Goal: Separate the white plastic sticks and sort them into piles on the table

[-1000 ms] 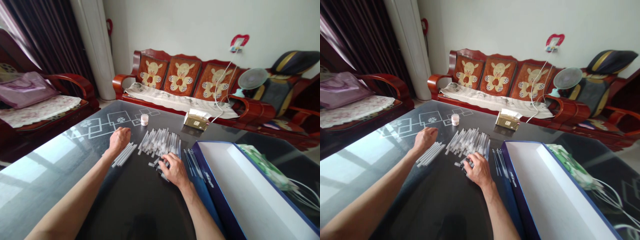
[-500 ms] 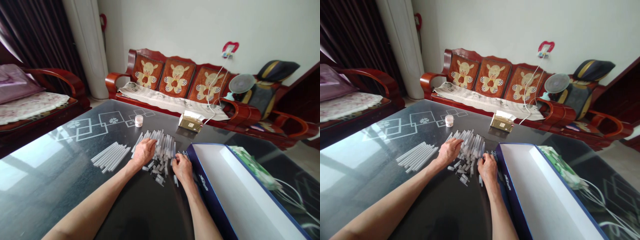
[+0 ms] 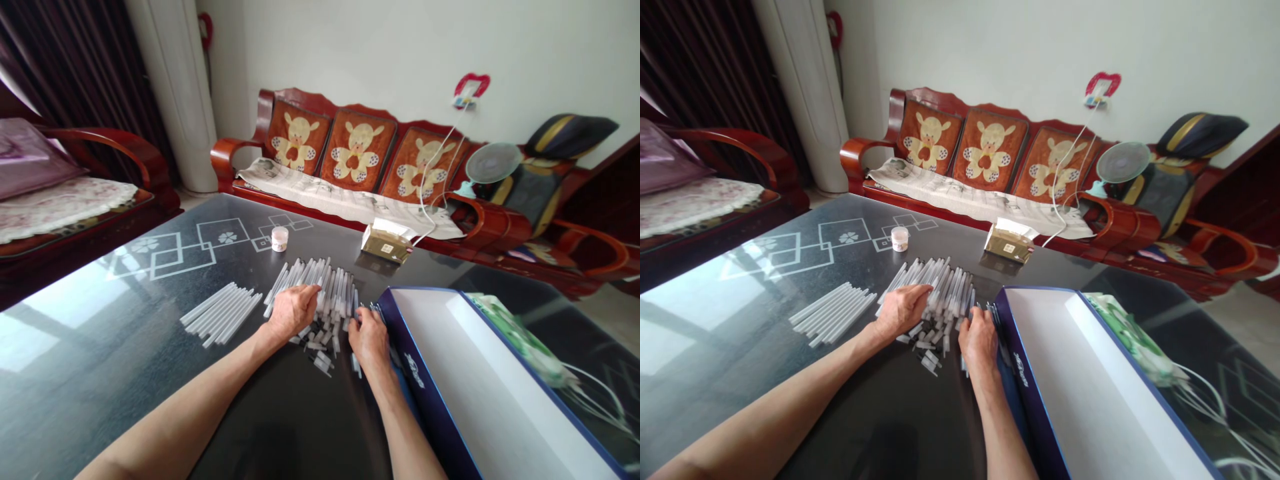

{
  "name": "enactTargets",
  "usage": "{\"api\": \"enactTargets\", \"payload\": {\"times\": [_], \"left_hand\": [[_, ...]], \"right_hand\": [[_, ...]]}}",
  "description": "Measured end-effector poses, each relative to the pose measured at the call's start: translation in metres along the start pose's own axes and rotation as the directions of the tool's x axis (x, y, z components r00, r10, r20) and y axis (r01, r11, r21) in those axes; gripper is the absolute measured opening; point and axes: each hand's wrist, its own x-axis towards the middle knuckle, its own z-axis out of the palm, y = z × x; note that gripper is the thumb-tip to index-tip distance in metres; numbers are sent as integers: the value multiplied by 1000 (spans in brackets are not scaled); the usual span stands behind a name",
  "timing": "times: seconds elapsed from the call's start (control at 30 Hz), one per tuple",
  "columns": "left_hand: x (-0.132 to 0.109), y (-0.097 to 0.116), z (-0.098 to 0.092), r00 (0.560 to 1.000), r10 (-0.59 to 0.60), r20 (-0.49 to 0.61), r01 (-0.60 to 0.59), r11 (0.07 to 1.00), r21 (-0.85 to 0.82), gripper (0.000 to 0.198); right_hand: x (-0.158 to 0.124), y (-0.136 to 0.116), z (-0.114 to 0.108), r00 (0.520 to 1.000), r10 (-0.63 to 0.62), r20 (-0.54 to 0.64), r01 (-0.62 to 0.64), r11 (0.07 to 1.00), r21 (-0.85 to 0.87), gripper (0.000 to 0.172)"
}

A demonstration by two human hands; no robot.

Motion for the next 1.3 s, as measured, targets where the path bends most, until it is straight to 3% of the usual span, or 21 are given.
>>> {"api": "enactTargets", "payload": {"times": [0.13, 0.23, 0.3, 0.4, 0.47, 0.57, 0.7, 0.8, 0.87, 0.9, 0.93, 1.0, 1.07, 1.1, 1.2, 1.3], "left_hand": [[-1, 3, 1, 1000, 8, 3, -8, 999, -35, 24], [-1, 6, 1, 1000, 5, -11, -6, 996, -91, 24], [1, 8, 0, 999, -51, -12, 49, 987, -156, 23], [5, 12, -4, 969, -240, 50, 243, 914, -323, 28], [9, 14, -7, 922, -360, 144, 382, 775, -503, 37], [14, 18, -9, 849, -437, 298, 490, 438, -754, 41], [19, 26, -12, 761, -452, 466, 512, -23, -858, 34], [22, 31, -18, 739, -409, 536, 517, -165, -840, 31], [24, 32, -22, 747, -399, 531, 525, -136, -840, 30], [24, 31, -24, 762, -404, 505, 527, -65, -847, 30], [24, 30, -25, 790, -410, 456, 522, 59, -851, 30], [21, 26, -26, 885, -370, 284, 437, 446, -781, 30], [16, 21, -24, 976, -190, 110, 219, 811, -542, 28], [13, 20, -21, 995, -70, 65, 90, 913, -398, 28], [4, 17, -12, 980, 185, 69, -177, 979, -100, 29], [-1, 15, -6, 961, 260, 97, -263, 965, 17, 30]], "right_hand": [[3, 1, -1, 995, 84, -48, -79, 993, 84, 26], [7, -6, -5, 979, 182, -96, -143, 936, 321, 30], [7, -16, -8, 963, 266, -46, -194, 800, 568, 36], [3, -36, -12, 946, 265, 185, -288, 433, 854, 43], [-3, -48, -13, 927, 175, 332, -365, 220, 905, 42], [-11, -60, -13, 891, 56, 450, -453, 66, 889, 37], [-18, -68, -14, 876, -30, 481, -479, 64, 875, 32], [-20, -71, -16, 887, -38, 461, -456, 89, 885, 28], [-19, -70, -17, 888, -37, 458, -454, 87, 887, 27], [-18, -69, -18, 890, -27, 455, -451, 85, 888, 27], [-17, -67, -17, 896, -4, 443, -442, 83, 893, 28], [-13, -61, -17, 916, 84, 392, -399, 84, 913, 31], [-9, -55, -18, 926, 191, 324, -351, 125, 928, 35], [-7, -52, -19, 927, 231, 297, -339, 169, 926, 38], [-3, -49, -23, 933, 266, 241, -331, 379, 864, 45], [-2, -48, -26, 945, 236, 227, -322, 537, 780, 48]]}}
